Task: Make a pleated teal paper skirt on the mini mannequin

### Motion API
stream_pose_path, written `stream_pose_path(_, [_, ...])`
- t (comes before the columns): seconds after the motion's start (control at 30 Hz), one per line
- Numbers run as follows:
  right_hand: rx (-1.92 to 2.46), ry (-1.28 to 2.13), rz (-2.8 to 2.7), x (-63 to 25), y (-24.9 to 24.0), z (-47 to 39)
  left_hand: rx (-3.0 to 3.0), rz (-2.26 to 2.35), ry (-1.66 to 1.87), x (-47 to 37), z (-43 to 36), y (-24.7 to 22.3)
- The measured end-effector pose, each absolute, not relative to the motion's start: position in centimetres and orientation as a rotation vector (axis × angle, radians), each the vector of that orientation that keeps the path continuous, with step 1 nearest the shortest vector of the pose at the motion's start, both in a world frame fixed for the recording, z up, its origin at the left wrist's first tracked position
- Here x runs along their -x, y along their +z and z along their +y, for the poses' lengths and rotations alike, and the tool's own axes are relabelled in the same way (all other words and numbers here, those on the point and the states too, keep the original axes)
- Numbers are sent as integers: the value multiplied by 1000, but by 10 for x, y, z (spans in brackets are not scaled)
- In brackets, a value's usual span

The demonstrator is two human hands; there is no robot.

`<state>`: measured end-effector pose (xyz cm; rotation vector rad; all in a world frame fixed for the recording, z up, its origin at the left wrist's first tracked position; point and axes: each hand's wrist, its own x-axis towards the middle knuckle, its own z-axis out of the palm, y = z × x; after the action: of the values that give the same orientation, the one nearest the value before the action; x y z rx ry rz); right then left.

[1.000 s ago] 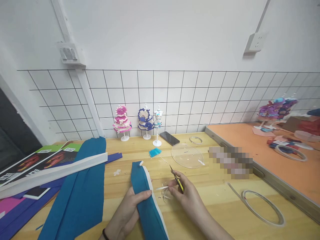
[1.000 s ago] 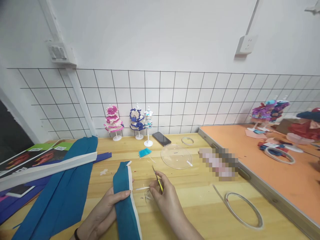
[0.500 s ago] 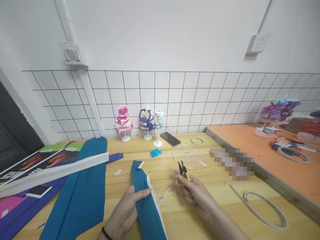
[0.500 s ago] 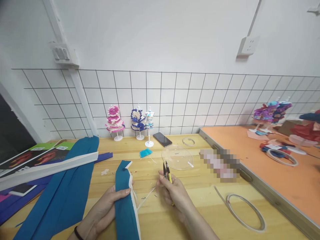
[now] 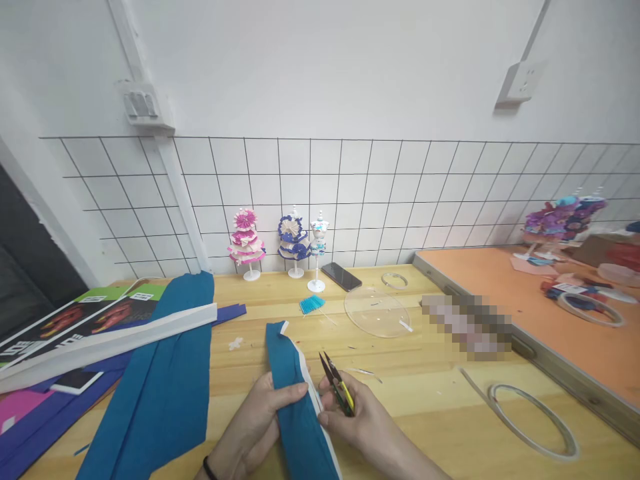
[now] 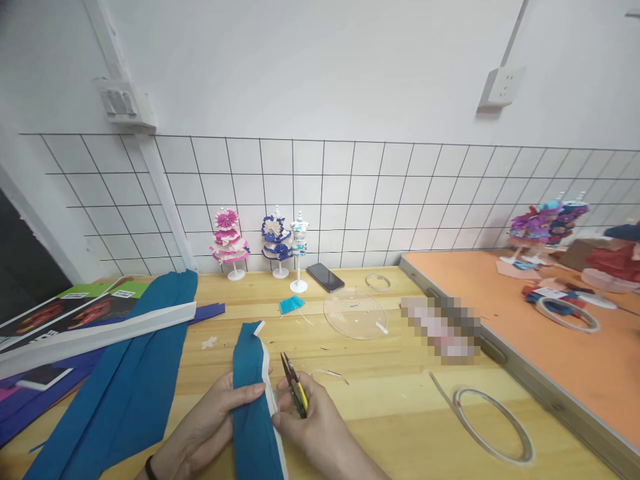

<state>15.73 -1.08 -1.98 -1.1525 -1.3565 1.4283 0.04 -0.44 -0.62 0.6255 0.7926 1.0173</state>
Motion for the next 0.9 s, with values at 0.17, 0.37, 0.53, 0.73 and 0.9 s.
stream_pose_path(0.17, [1166, 1345, -1331, -169, -20, -2, -651, 841, 1026, 1, -3, -7])
stream_pose_path(0.37, [1253, 1161, -1426, -180, -21, 6, -648, 866, 972, 2, -4, -10])
stream_pose_path(0.53, [1368, 985, -1465, -192, -24, 15, -630, 922, 987, 1, -4, -7])
stream_pose_path(0.73, [1233, 1142, -1478, -184, -17, 7, -660, 893, 983, 0, -5, -7])
stream_pose_path(0.9, [1089, 1470, -1402, -169, -23, -3, -676, 817, 969, 0, -6, -11])
